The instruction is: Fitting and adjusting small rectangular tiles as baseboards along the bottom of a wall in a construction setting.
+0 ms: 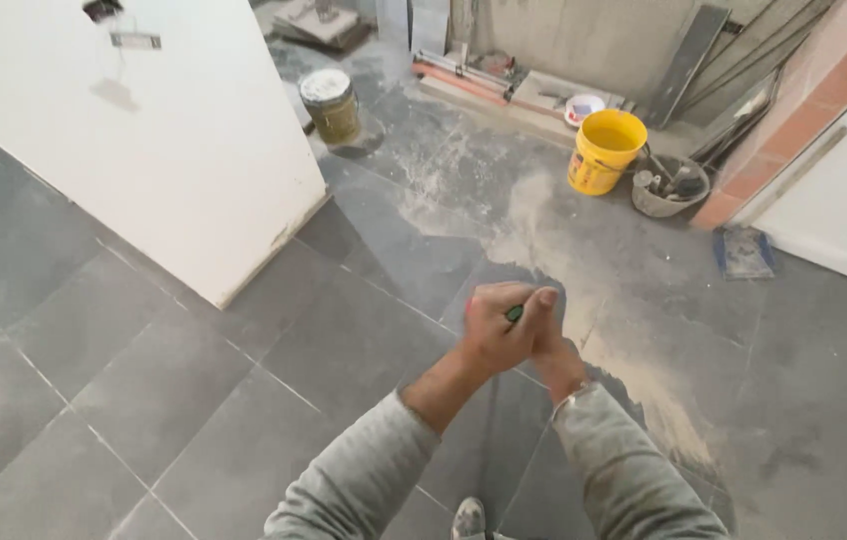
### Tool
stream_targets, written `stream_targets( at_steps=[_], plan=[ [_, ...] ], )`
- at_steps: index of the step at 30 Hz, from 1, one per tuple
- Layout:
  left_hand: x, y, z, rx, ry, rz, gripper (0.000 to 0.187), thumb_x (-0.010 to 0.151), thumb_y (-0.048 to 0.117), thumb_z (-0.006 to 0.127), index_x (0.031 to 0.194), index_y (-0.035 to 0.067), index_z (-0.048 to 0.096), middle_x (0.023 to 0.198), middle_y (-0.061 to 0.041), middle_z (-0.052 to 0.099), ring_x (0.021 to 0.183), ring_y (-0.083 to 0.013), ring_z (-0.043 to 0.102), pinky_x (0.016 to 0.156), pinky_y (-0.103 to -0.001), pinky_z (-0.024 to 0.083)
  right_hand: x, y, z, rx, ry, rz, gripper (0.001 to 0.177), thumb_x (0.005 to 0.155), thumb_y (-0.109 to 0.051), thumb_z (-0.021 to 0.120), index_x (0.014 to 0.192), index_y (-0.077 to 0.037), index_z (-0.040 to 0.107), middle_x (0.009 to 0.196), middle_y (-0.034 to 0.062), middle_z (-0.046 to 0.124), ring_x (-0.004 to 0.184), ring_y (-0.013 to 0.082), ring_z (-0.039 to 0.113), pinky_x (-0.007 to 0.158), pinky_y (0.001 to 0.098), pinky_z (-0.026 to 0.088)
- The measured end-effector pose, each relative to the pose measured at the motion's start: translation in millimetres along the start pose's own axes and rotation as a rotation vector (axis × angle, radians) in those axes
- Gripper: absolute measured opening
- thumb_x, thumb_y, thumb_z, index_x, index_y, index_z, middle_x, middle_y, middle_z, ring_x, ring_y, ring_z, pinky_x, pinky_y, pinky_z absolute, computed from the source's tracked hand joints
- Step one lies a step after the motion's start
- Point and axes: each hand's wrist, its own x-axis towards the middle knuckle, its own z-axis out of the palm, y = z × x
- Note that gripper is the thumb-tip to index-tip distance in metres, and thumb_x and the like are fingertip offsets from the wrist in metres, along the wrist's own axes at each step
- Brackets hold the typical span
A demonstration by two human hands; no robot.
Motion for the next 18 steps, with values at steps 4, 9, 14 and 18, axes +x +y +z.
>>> stream_targets(
  at_steps=[4, 9, 14, 18],
  plan=[
    [-16, -5, -9, 0.102, -0.009, -0.148, 0.046, 0.103, 0.023, 0.061, 0.063, 0.002, 0.056, 0.054, -0.009, 0.054, 0.047, -0.0203, 0.051, 0.048, -0.033, 0.038, -28, -26, 60, -1.016, -0.024, -0.440, 0.047, 0.102, -0.044, 0.063, 0.089, -0.001, 0.051, 0.083, 0.0114, 0.054, 0.073, 0.0192, 0.055, 0.058, 0.0414, 0.047],
    [-54, -59, 0, -0.041, -0.011, 0.082, 0.036, 0.110, 0.022, 0.057, 0.081, 0.000, 0.063, 0.080, -0.013, 0.066, 0.073, -0.0263, 0.065, 0.071, -0.037, 0.054, -49, 9, 51, -0.880, 0.150, -0.203, 0.036, 0.098, -0.039, 0.065, 0.096, -0.004, 0.057, 0.089, 0.0101, 0.059, 0.079, 0.0234, 0.059, 0.065, 0.0407, 0.049],
    [-119, -152, 30, 0.163, -0.197, -0.108, 0.032, 0.102, 0.021, 0.068, 0.074, 0.006, 0.060, 0.073, -0.011, 0.061, 0.070, -0.0286, 0.060, 0.070, -0.041, 0.051, -31, 40, -14, -0.746, 0.303, 0.015, 0.029, 0.094, -0.035, 0.066, 0.102, -0.007, 0.062, 0.094, 0.0090, 0.064, 0.086, 0.0277, 0.063, 0.072, 0.0400, 0.052],
    [-85, -188, 40, 0.298, -0.251, -0.049, 0.024, 0.092, 0.019, 0.073, 0.076, 0.007, 0.062, 0.083, -0.014, 0.064, 0.081, -0.0328, 0.064, 0.075, -0.044, 0.052, 37, 46, -93, -0.776, 0.266, 0.011, 0.035, 0.085, -0.036, 0.069, 0.106, -0.009, 0.066, 0.098, 0.0075, 0.065, 0.092, 0.0284, 0.066, 0.076, 0.0397, 0.053]
  ],
)
